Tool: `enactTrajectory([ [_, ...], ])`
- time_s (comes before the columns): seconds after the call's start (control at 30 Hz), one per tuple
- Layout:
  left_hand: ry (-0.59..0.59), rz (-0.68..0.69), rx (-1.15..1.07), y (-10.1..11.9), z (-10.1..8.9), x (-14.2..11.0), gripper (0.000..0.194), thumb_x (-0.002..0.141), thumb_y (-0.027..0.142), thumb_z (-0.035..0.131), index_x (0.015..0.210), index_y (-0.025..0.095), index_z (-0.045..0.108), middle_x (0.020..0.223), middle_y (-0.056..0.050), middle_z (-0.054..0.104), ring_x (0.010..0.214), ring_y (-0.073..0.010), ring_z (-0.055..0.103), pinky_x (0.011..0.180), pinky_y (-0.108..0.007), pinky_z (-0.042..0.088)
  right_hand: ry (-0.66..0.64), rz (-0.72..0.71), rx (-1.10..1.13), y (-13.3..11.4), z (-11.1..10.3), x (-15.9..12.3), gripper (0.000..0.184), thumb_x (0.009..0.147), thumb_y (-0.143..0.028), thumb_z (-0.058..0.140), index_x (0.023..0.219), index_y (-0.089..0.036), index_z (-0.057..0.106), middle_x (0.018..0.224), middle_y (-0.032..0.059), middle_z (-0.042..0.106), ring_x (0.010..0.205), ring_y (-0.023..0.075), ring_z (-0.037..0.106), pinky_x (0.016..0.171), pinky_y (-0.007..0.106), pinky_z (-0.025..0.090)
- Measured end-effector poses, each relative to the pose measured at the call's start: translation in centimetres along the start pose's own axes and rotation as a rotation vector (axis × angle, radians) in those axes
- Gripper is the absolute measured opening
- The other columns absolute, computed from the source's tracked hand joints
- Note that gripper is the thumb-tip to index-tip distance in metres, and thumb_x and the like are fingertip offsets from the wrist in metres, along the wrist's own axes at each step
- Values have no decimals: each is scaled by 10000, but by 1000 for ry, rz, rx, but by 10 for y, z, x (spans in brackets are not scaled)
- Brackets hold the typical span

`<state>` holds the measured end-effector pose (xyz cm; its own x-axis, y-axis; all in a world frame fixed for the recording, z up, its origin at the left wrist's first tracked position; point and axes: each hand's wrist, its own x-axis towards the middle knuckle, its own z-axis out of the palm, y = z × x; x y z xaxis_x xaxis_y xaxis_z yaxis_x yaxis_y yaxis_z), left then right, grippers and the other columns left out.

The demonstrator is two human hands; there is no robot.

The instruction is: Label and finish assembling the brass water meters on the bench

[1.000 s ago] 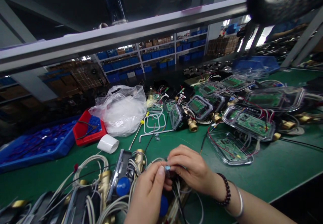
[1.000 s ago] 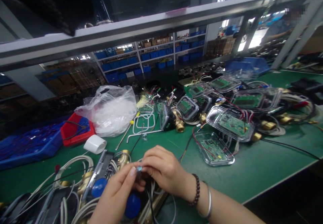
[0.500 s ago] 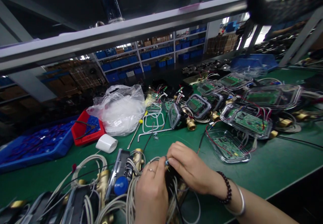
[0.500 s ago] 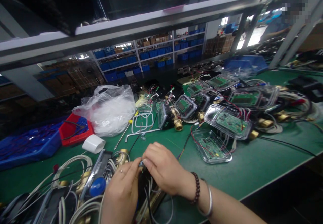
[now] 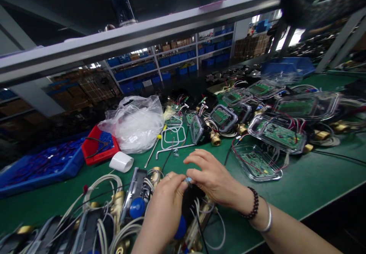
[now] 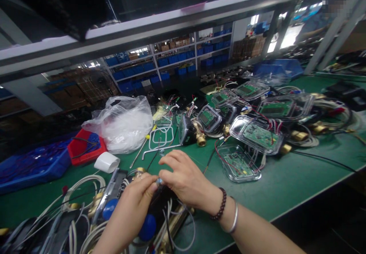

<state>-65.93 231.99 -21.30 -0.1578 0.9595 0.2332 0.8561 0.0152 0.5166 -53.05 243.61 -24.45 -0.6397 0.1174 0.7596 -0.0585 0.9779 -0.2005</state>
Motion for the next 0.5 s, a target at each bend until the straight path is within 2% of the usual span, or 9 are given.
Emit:
enactTrajectory([
  [0.07,29,45,60,-1,5,-2,233,855,73,460,794,174,662,747,-32,643,705,-175,615,632,-268,481,-25,41,109,-2,1,0,211,965,-184,379,813,-164,523,1048,81,554,1035,220,439,936,403,381],
  [0.17,218,131,250,-3,16,-8,282,847,47,424,945,171,658,806,-57,656,736,-196,609,655,-294,493,-90,217,410,-4,3,1,242,973,-181,348,785,-176,500,944,45,567,956,176,481,873,334,422],
  [0.23,292,156,335,-4,19,-9,324,854,40,393,1034,167,631,847,-68,658,760,-202,608,665,-307,499,-121,280,520,-4,3,1,261,984,-190,319,794,-182,497,897,33,567,899,158,497,823,304,440],
  [0.3,263,153,323,-5,16,-6,305,863,46,385,997,170,629,843,-62,653,755,-194,614,657,-301,504,-109,259,440,-2,3,0,234,991,-228,324,848,-176,502,984,65,567,957,181,485,864,346,430],
  [0.37,159,150,263,-5,10,-1,272,868,56,394,892,177,636,794,-42,646,725,-177,620,634,-278,505,-72,182,278,-1,3,-1,205,989,-256,341,897,-169,501,1089,107,548,1047,220,446,917,409,402],
  [0.43,73,176,224,-4,6,1,270,865,52,403,812,182,634,748,-27,641,691,-162,619,615,-256,500,-52,115,193,-1,4,-2,199,983,-251,351,880,-172,501,1094,113,550,1077,242,424,933,440,385],
  [0.5,112,213,255,-3,8,-1,265,863,49,409,827,177,638,749,-33,644,692,-168,614,621,-265,502,-65,158,275,-3,4,-2,210,980,-220,338,851,-178,498,1016,85,567,1028,221,450,910,408,403],
])
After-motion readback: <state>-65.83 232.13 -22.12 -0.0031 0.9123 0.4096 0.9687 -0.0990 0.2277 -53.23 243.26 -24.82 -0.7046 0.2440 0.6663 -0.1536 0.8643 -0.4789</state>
